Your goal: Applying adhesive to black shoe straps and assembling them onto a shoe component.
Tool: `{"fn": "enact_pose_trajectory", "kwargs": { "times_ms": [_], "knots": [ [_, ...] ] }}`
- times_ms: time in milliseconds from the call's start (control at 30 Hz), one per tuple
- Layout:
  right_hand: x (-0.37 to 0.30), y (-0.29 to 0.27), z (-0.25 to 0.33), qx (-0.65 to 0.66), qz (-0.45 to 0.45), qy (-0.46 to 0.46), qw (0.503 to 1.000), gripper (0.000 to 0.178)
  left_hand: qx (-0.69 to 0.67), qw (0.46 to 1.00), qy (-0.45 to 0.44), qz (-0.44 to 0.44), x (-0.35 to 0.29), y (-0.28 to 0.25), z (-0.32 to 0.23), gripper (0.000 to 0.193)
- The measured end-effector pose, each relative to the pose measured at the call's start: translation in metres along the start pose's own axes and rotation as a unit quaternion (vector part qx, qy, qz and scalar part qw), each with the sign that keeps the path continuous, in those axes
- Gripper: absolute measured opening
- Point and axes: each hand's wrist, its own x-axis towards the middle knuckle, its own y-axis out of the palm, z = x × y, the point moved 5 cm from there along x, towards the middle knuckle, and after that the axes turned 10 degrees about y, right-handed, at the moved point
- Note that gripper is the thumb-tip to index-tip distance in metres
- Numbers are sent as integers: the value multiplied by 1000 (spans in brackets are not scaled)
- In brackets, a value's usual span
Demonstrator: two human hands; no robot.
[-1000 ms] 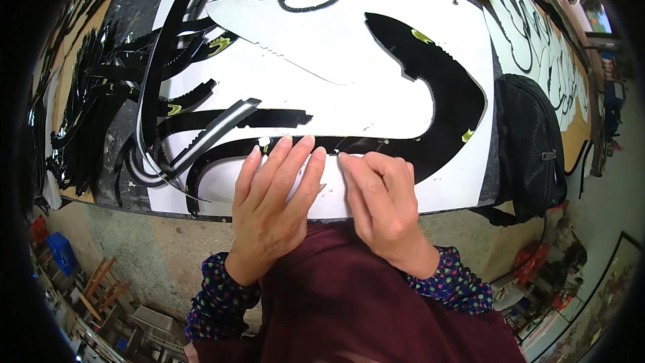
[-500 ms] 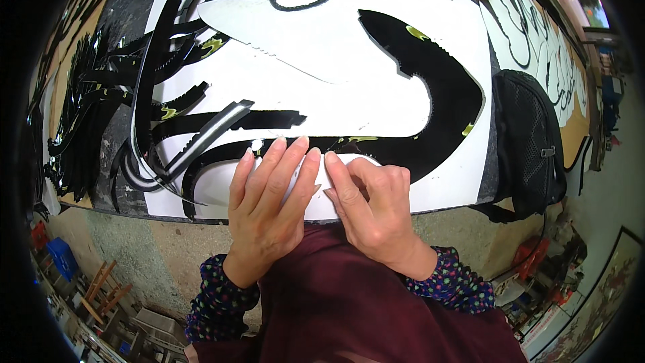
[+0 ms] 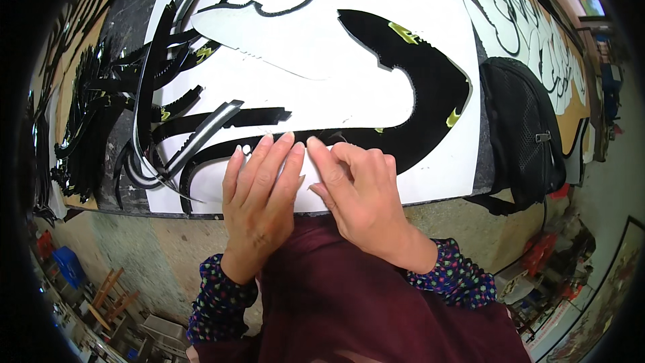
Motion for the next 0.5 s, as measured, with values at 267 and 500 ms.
{"fn": "enact_pose_trajectory", "kwargs": {
  "times_ms": [267,500],
  "knots": [
    [-8,-13,-20,73,-65,61,993,42,-13,999,-17,44,3,-4,-1,39],
    [-8,-9,-21,42,-79,35,995,43,20,996,-26,83,4,-1,-7,45]
  ]
}}
